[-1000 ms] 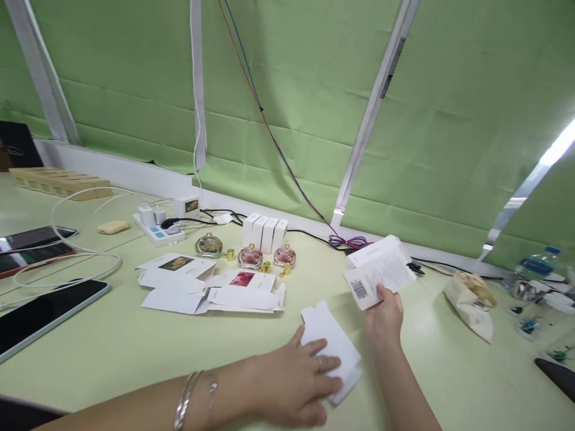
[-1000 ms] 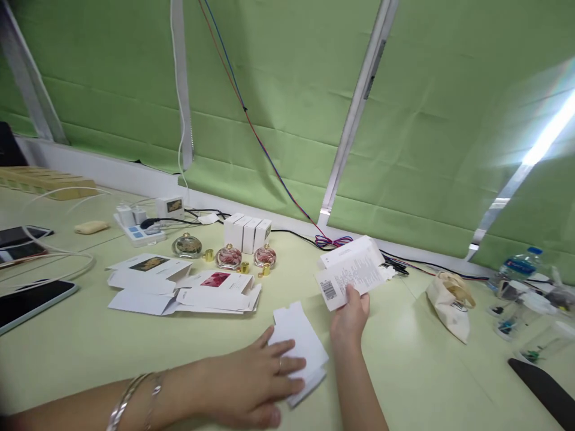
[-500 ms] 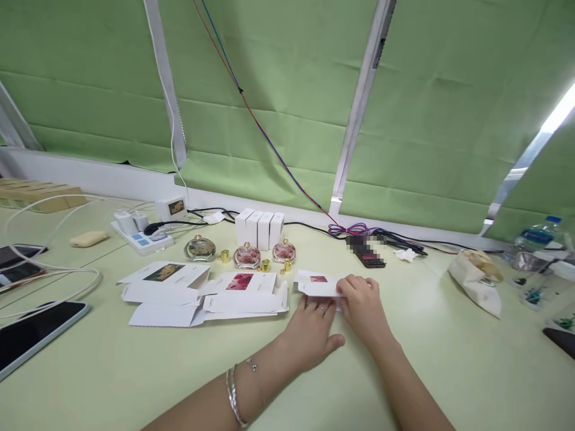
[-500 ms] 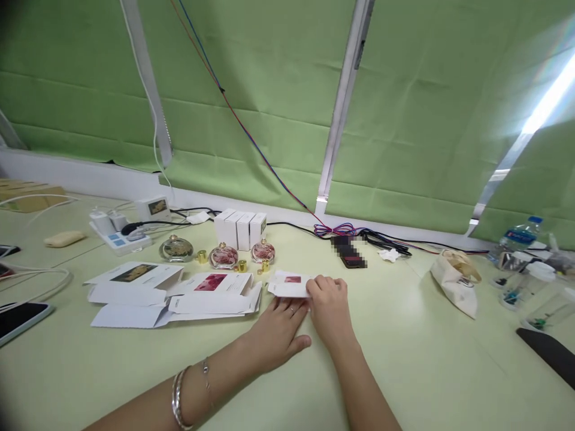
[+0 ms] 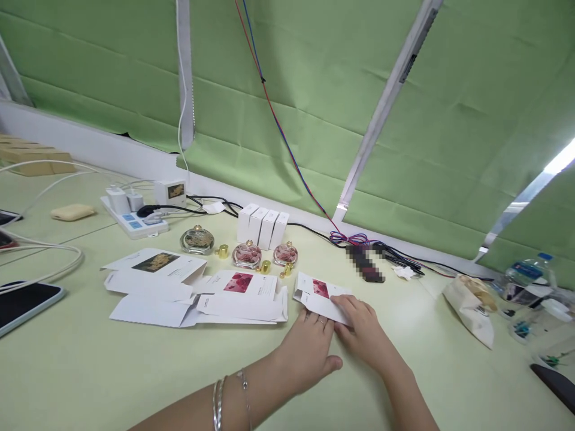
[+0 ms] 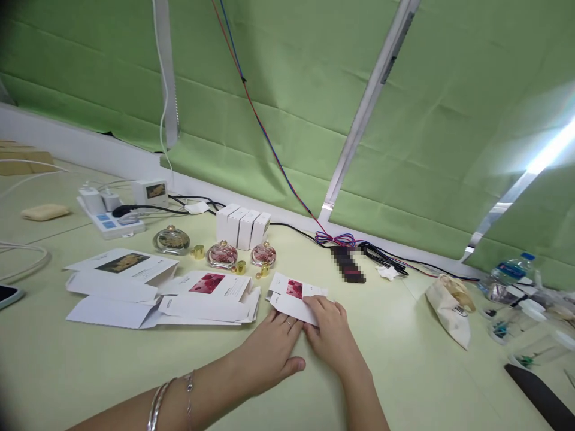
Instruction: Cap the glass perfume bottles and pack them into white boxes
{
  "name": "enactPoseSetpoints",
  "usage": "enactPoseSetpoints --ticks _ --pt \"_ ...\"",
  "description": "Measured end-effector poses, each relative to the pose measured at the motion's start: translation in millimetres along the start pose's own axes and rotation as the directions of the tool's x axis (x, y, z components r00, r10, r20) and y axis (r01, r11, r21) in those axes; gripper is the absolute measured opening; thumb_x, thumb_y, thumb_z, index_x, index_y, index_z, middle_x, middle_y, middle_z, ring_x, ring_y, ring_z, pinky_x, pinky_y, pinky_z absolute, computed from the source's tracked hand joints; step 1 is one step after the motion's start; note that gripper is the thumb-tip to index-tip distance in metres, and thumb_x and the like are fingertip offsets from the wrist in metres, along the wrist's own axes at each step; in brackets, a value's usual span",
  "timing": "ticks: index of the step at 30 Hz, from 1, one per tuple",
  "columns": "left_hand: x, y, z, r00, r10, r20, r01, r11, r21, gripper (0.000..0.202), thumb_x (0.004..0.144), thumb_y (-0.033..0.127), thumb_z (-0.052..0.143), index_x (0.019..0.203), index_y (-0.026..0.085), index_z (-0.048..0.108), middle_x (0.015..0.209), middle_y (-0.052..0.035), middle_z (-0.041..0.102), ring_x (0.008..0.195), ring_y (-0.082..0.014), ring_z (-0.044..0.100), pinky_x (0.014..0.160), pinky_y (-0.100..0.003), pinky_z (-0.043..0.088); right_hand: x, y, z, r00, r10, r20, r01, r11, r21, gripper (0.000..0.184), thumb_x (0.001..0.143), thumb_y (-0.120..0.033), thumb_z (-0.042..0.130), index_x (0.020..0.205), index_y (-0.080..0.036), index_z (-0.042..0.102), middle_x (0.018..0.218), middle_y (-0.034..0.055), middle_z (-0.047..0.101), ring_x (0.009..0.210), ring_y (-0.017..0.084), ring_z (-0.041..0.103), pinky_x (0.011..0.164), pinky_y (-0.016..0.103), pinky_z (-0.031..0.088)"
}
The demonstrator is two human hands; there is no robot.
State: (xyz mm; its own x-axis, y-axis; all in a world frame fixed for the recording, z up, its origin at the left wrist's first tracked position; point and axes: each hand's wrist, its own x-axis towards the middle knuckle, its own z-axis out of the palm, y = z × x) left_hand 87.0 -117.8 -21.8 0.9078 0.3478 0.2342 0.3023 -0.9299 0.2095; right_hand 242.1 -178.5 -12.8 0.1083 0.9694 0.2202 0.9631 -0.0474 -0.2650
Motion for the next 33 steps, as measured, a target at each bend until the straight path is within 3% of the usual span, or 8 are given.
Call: enactPoseSetpoints --ticks 4,8,14,18,26,29,33 --pt "-5.1 7.1 -1.8 0.996 -0.024 0.091 0.022 0.999 0.032 0.066 0.082 0.051 0.053 0.127 0.002 0.048 0.134 -0.0225 0.046 0.128 -0.0351 0.035 0.106 -0.05 0.025 -4.0 -3.2 -9.8 0.992 0.039 0.12 -0.049 0.995 0.083 0.04 0.079 -0.022 0.046 0.118 -0.03 0.05 0.122 0.0052 0.052 0.114 0.023 0.047 0.101 0.047 0.028" --pt "-11.8 15.1 1.5 0.987 -0.059 0.152 0.045 0.995 0.091 0.068 0.084 0.053 0.048 0.131 0.003 0.044 0.135 -0.0227 0.044 0.126 -0.0353 0.038 0.104 -0.05 0.028 -5.3 -1.2 -15.1 0.98 0.063 0.189 -0.096 0.981 0.17 0.035 0.084 -0.039 0.046 0.117 -0.029 0.053 0.123 0.0062 0.05 0.118 0.024 0.043 0.1 0.043 0.032" --pt "-16.7 15.7 22.4 0.997 0.004 0.082 -0.017 0.986 0.167 0.06 0.086 0.048 0.048 0.124 0.002 0.051 0.124 -0.0242 0.055 0.115 -0.0364 0.049 0.095 -0.051 0.036 -2.5 3.2 -7.0 0.976 0.1 0.196 -0.142 0.966 0.214 0.033 0.088 -0.039 0.037 0.112 -0.027 0.056 0.123 0.0053 0.049 0.118 0.022 0.043 0.101 0.038 0.035" --pt "-16.8 15.4 29.4 0.996 0.087 0.011 -0.087 0.961 0.262 0.045 0.085 0.038 0.052 0.111 0.003 0.057 0.113 -0.0232 0.061 0.102 -0.0333 0.057 0.079 -0.042 0.043 -1.4 4.1 -3.2 0.972 0.116 0.205 -0.159 0.964 0.212 0.032 0.088 -0.036 0.037 0.113 -0.027 0.056 0.124 0.0052 0.049 0.118 0.022 0.043 0.101 0.038 0.035" --pt "-18.5 18.5 15.0 0.987 0.157 0.03 -0.159 0.945 0.284 0.02 0.077 0.027 0.06 0.086 0.008 0.061 0.076 -0.0115 0.063 0.068 -0.0213 0.055 0.05 -0.029 0.037 -2.1 8.6 0.6 0.972 0.121 0.203 -0.165 0.962 0.217 0.031 0.087 -0.034 0.039 0.112 -0.029 0.057 0.124 0.004 0.049 0.118 0.021 0.044 0.1 0.038 0.037" --pt "-19.3 17.4 11.8 0.984 0.177 0.009 -0.174 0.953 0.25 0.015 0.08 0.023 0.056 0.084 0.009 0.06 0.071 -0.0097 0.062 0.062 -0.0197 0.054 0.047 -0.029 0.036 -2.1 9.8 2.2 0.971 0.117 0.207 -0.16 0.965 0.208 0.03 0.085 -0.032 0.042 0.11 -0.03 0.058 0.124 0.0039 0.049 0.118 0.022 0.044 0.099 0.039 0.038" --pt "-17.8 15.7 4.9 0.99 0.114 -0.081 -0.097 0.976 0.193 0.017 0.085 0.023 0.048 0.089 0.011 0.06 0.072 -0.0074 0.063 0.063 -0.02 0.057 0.051 -0.03 0.042 -2.2 10.7 2.7 0.975 0.107 0.195 -0.148 0.967 0.208 0.03 0.084 -0.03 0.043 0.109 -0.029 0.06 0.123 0.0041 0.05 0.118 0.022 0.045 0.1 0.039 0.037"
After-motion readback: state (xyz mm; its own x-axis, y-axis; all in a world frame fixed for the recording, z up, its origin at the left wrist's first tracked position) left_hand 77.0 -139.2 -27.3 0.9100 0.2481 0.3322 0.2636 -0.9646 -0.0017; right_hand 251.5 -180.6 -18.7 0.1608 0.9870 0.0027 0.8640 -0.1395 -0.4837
